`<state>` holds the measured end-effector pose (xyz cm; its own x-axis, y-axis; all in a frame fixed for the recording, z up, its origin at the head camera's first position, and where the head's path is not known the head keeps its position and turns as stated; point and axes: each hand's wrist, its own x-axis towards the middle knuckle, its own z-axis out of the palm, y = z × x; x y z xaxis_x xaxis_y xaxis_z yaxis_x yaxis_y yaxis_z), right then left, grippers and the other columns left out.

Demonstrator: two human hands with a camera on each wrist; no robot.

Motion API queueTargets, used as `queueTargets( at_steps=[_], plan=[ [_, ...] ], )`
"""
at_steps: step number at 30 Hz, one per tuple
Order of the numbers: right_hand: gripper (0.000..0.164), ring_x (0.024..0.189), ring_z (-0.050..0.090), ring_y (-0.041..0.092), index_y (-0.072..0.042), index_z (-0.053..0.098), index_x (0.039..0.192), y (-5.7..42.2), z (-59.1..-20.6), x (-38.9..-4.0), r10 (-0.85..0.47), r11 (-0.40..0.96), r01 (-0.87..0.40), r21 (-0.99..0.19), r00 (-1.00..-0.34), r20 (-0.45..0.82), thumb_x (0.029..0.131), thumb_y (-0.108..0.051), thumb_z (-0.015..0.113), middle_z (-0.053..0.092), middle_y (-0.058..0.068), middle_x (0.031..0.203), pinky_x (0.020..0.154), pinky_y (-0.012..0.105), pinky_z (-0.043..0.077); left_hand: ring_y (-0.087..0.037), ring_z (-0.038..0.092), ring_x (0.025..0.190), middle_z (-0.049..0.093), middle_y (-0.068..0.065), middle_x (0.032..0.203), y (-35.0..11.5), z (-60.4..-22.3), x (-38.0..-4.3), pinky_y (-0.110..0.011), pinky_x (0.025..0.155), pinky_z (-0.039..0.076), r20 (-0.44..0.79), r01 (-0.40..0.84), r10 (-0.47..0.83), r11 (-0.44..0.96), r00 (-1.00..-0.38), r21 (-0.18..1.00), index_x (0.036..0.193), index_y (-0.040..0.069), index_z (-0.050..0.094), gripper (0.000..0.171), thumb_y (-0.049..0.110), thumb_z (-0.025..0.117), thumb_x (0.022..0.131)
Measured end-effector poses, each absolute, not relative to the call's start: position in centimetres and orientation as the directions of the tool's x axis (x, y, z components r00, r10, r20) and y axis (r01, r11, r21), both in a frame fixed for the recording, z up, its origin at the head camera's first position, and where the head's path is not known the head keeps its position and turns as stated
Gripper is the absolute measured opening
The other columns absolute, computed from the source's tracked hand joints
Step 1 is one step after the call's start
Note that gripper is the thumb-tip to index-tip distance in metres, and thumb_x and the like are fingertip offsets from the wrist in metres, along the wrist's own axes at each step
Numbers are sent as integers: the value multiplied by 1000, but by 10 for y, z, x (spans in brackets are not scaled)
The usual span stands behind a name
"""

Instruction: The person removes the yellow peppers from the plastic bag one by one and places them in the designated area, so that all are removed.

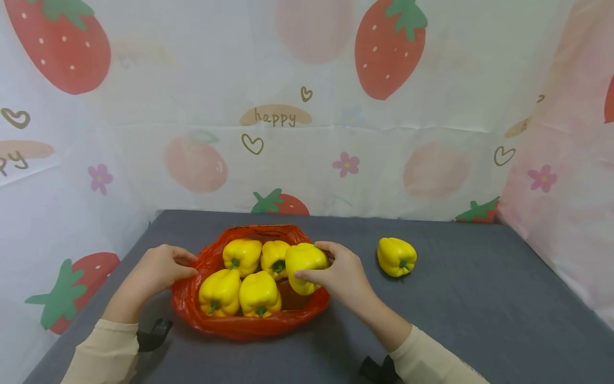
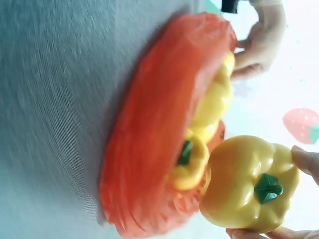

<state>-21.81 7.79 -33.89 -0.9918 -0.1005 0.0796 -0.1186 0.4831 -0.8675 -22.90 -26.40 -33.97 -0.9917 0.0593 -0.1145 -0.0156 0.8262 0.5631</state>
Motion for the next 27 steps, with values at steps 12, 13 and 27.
queueTargets(
  at_steps=[12,13,27],
  plan=[
    [74,120,61,30,-7,52,142,116,-315,-226,-95,420,-108,-901,-993,75,80,-33,83,60,13,137,90,38,58,-19,65,82,72,-21,107,-263,-338,-229,-36,70,60,-117,-24,51,824,-992,566,117,-4,69,36,17,72,88],
    [75,121,61,31,-8,52,142,120,-314,-226,-95,420,-108,-901,-993,75,80,-34,83,60,14,138,90,38,58,-19,65,81,72,-21,107,-263,-338,-229,-36,70,60,-114,-23,51,824,-992,566,117,-4,69,36,17,71,88],
    [77,125,59,35,-11,50,144,169,-308,-230,-78,477,-121,-871,-992,96,80,-41,81,58,13,142,89,37,56,-19,64,81,72,-20,107,-265,-339,-228,-35,69,59,-107,-17,51,832,-993,554,118,-3,69,35,17,71,89]
  ],
)
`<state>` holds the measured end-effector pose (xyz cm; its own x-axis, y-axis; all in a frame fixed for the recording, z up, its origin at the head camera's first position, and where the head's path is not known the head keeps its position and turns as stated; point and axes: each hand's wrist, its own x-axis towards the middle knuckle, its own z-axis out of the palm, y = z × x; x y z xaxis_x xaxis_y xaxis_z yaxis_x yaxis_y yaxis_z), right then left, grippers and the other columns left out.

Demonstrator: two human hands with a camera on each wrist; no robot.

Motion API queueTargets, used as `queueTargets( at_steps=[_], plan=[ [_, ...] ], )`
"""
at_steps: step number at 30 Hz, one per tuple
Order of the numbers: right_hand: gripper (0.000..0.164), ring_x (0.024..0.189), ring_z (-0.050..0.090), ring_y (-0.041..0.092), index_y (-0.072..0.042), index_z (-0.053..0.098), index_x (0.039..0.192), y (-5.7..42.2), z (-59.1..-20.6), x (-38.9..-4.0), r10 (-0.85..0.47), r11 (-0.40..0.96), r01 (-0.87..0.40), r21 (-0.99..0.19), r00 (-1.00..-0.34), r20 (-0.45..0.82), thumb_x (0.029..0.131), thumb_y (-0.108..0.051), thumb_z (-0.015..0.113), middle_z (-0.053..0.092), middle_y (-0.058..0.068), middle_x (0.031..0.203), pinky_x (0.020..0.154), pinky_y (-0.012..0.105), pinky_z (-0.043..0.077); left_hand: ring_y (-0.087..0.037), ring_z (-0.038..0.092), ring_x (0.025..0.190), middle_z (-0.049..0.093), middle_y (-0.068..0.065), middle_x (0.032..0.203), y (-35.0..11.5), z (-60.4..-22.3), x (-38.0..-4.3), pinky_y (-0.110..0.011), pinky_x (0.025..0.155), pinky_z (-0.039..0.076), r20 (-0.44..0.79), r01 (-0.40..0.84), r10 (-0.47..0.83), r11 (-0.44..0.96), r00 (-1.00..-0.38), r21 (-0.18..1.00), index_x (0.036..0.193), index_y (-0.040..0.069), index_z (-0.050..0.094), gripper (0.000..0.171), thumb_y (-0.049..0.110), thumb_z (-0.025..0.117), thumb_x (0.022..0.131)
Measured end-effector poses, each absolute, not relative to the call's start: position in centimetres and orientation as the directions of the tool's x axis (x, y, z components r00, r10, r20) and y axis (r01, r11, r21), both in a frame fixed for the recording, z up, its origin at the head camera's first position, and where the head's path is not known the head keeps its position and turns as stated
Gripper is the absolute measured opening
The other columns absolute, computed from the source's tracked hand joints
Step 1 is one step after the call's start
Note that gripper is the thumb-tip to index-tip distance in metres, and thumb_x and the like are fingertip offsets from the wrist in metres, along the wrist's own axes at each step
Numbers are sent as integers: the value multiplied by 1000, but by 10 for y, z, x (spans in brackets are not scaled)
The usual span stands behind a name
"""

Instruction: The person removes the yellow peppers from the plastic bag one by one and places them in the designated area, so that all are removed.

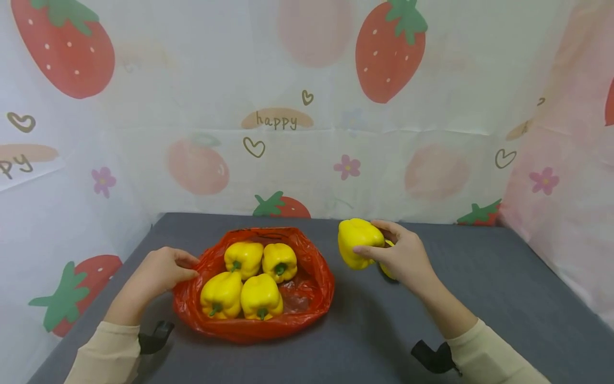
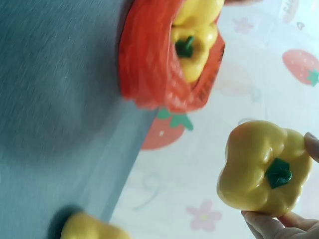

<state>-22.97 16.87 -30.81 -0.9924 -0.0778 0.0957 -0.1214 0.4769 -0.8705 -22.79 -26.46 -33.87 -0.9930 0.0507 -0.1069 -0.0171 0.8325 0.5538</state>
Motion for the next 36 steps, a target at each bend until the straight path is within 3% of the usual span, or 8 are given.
queueTargets(
  at_steps=[9,15,18,23,33,36],
  plan=[
    [82,131,55,32,-11,44,149,203,-301,-230,-60,516,-110,-849,-994,92,84,-47,76,53,13,148,95,40,55,-19,65,81,73,-20,107,-264,-338,-228,-35,70,60,-106,-16,51,834,-993,551,117,-3,69,34,16,70,89],
    [87,137,49,34,-9,39,151,222,-297,-228,-26,541,-85,-836,-996,84,84,-51,75,49,15,151,105,50,47,-18,65,81,72,-21,107,-265,-339,-229,-36,69,60,-114,-22,49,836,-992,548,118,-3,69,35,17,70,89],
    [88,137,48,34,-8,37,152,234,-294,-228,-21,557,-83,-826,-996,85,85,-51,73,47,15,152,101,36,51,-19,65,81,72,-21,108,-265,-338,-228,-37,70,61,-121,-28,47,835,-992,550,118,-3,69,35,16,70,89],
    [83,133,50,31,-7,37,152,253,-292,-229,-9,561,-90,-823,-995,103,88,-49,71,45,16,153,81,7,47,-20,65,83,72,-21,108,-264,-338,-229,-37,70,60,-116,-23,49,835,-992,550,118,-2,70,34,17,70,89],
    [84,127,51,26,-9,38,152,278,-296,-232,34,626,-73,-777,-992,120,88,-54,68,46,18,152,77,6,45,-20,64,82,72,-21,107,-265,-340,-229,-35,69,60,-115,-23,48,837,-992,547,118,-3,69,35,16,70,89],
    [84,122,52,18,-8,37,153,284,-298,-233,36,621,-72,-780,-992,120,89,-52,68,44,19,153,77,5,45,-19,65,81,72,-21,107,-266,-341,-229,-35,68,60,-118,-26,47,834,-992,551,118,-3,69,35,16,70,89]
  ],
)
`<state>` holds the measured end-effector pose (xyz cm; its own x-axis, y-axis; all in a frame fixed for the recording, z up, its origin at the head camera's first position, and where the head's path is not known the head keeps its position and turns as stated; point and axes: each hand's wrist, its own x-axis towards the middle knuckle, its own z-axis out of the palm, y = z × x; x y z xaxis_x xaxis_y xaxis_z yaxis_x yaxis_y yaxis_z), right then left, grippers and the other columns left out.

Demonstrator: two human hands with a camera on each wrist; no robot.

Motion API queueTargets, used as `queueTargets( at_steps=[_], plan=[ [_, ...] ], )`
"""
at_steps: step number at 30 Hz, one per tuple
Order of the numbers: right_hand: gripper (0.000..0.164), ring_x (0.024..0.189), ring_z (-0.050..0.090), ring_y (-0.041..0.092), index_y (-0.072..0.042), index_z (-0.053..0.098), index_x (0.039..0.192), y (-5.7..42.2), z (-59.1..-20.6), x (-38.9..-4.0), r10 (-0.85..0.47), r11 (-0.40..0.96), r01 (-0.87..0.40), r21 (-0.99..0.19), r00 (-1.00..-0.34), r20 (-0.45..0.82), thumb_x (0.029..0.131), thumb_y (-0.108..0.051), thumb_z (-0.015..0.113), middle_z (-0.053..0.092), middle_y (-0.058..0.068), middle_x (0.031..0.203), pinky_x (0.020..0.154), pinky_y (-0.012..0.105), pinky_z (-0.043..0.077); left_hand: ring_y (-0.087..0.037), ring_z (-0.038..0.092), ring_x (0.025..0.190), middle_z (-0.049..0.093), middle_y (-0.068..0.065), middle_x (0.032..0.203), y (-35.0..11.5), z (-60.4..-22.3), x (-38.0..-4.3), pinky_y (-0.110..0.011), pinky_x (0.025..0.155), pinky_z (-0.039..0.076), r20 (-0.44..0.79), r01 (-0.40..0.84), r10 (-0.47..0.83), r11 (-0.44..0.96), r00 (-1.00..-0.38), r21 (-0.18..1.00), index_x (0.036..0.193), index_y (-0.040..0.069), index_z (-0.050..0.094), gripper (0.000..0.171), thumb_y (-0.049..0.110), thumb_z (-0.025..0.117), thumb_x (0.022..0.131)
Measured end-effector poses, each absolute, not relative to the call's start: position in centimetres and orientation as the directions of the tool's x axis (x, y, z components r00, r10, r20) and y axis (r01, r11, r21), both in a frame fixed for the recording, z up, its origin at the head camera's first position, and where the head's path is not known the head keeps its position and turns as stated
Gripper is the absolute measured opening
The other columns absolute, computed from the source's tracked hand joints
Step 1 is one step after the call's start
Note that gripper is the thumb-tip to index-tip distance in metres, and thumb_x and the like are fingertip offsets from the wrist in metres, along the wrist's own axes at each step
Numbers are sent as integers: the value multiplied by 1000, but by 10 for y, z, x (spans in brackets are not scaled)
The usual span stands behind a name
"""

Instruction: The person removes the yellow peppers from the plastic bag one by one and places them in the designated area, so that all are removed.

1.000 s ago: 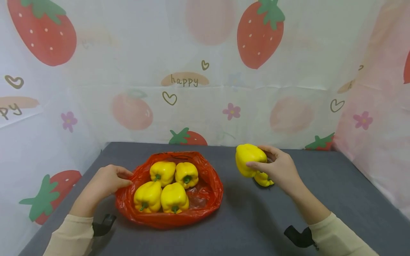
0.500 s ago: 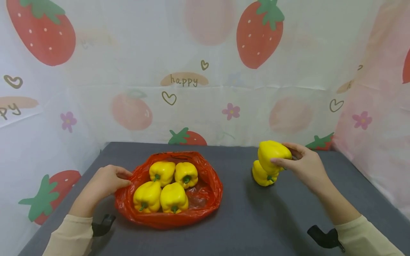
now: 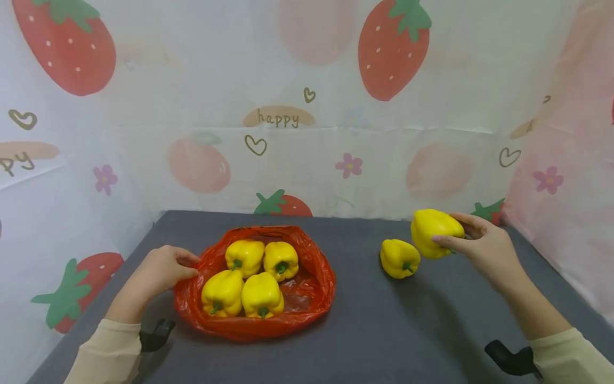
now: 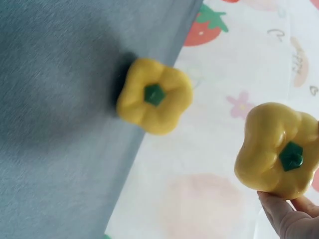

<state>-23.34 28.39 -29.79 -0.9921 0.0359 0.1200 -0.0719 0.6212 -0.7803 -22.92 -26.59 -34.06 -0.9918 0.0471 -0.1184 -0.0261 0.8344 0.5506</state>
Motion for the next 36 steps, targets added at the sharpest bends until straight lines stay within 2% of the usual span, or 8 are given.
queueTargets(
  at_steps=[3,8,13,20,23,26,29,36],
  plan=[
    [84,119,51,9,-7,35,153,291,-301,-236,41,617,-69,-784,-992,119,89,-51,68,42,21,154,76,4,45,-18,65,80,72,-21,107,-266,-341,-229,-35,68,60,-122,-28,47,834,-991,552,118,-4,69,35,16,70,89],
    [86,121,50,12,-5,32,155,302,-306,-240,47,625,-53,-779,-993,105,90,-50,68,40,23,155,75,3,44,-18,65,79,72,-21,108,-266,-341,-229,-35,68,60,-129,-37,42,833,-991,553,119,-3,69,35,16,70,89],
    [87,117,50,5,-4,31,155,310,-311,-245,46,627,-49,-778,-994,101,90,-50,67,39,24,155,75,3,44,-18,64,78,71,-22,109,-266,-341,-229,-35,68,60,-133,-43,38,829,-990,557,119,-4,68,35,16,70,90],
    [88,119,51,13,-3,30,155,320,-319,-250,66,646,-12,-763,-995,71,90,-51,67,37,26,155,74,3,43,-18,64,78,71,-22,109,-266,-340,-229,-35,68,61,-137,-42,42,830,-990,557,119,-4,68,35,16,69,90],
    [89,124,51,21,-3,28,156,324,-324,-254,71,647,7,-762,-996,51,91,-52,66,36,26,156,82,12,48,-18,65,79,71,-22,110,-266,-339,-230,-35,68,61,-139,-45,40,830,-989,557,119,-3,68,36,16,69,90],
    [90,133,44,39,-3,27,156,328,-330,-258,68,658,24,-753,-997,28,92,-53,64,34,28,156,96,35,50,-19,65,80,71,-22,109,-266,-339,-230,-36,69,60,-136,-43,40,830,-990,556,119,-3,68,35,16,69,90],
    [91,135,40,46,-1,25,156,331,-339,-262,60,659,35,-751,-998,6,93,-53,62,32,30,156,103,58,42,-19,65,81,71,-21,109,-265,-339,-229,-36,70,60,-132,-40,41,830,-990,556,119,-3,68,35,16,69,90],
    [92,135,37,48,1,24,156,339,-355,-271,68,633,65,-771,-997,-27,92,-53,62,29,32,157,108,64,36,-18,65,79,71,-22,110,-265,-338,-228,-36,69,61,-133,-44,37,829,-990,558,119,-4,68,35,15,69,89]
  ],
)
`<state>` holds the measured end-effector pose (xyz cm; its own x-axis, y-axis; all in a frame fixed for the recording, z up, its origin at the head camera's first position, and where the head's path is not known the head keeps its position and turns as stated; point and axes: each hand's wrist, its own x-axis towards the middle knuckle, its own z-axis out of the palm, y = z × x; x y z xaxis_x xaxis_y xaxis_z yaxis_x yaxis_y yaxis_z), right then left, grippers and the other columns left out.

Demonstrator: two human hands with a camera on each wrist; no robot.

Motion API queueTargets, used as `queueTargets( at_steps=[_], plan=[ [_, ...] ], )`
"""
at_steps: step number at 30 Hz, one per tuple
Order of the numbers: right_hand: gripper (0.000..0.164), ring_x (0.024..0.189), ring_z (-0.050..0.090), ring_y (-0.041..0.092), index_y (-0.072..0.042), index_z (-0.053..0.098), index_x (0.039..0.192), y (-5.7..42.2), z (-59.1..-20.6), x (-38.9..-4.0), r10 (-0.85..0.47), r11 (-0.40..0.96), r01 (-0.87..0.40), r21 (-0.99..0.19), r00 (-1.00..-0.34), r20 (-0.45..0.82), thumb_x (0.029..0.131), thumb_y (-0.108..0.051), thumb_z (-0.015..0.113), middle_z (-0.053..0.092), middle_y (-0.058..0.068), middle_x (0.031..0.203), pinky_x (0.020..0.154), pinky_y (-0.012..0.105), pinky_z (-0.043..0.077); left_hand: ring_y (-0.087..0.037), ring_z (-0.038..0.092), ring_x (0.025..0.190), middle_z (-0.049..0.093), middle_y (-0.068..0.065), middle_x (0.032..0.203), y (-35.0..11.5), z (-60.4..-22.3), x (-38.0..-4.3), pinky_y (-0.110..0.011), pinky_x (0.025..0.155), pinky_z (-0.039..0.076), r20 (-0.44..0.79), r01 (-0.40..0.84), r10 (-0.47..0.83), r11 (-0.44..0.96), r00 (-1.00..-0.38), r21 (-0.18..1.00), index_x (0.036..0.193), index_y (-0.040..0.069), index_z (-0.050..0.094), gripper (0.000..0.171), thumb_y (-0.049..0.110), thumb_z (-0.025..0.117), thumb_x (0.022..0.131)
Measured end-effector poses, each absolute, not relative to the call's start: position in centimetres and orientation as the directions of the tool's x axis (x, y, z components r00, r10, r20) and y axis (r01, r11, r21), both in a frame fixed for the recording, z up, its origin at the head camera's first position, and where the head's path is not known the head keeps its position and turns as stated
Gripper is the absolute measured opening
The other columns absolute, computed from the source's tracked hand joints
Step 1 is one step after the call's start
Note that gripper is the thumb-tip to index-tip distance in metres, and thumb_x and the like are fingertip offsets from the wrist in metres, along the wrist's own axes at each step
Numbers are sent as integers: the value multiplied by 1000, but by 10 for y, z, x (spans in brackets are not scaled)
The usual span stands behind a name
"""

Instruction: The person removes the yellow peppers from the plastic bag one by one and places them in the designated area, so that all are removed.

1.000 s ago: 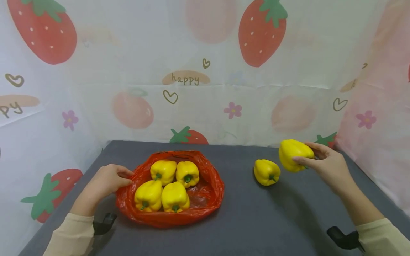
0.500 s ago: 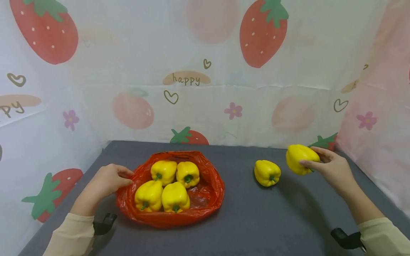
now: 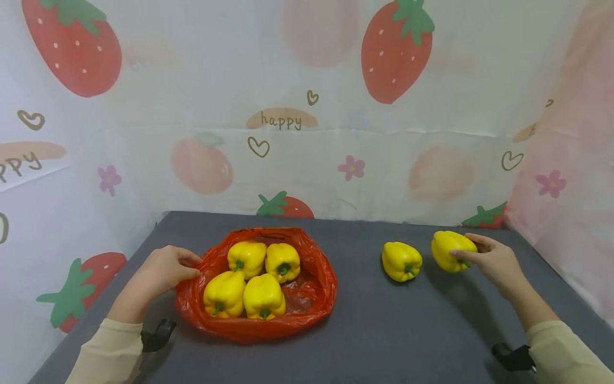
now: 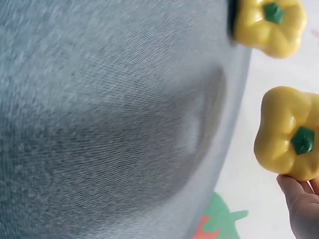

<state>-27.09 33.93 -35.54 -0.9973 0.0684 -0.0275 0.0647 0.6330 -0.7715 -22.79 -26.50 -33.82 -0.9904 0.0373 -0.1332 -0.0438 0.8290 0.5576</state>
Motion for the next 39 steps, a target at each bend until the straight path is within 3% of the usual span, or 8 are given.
queueTargets(
  at_steps=[11,39],
  plan=[
    [95,141,28,51,4,21,155,345,-368,-279,72,623,117,-773,-993,-93,93,-53,62,23,33,158,113,66,28,-18,65,80,71,-22,109,-265,-338,-225,-36,70,61,-136,-46,37,826,-990,562,118,-4,68,35,16,69,89],
    [99,142,25,53,7,18,155,352,-378,-285,67,679,160,-716,-985,-156,92,-55,62,19,35,158,113,64,29,-18,64,80,71,-21,110,-266,-340,-228,-34,68,59,-129,-27,53,834,-990,551,119,-3,69,35,16,69,90]
  ],
)
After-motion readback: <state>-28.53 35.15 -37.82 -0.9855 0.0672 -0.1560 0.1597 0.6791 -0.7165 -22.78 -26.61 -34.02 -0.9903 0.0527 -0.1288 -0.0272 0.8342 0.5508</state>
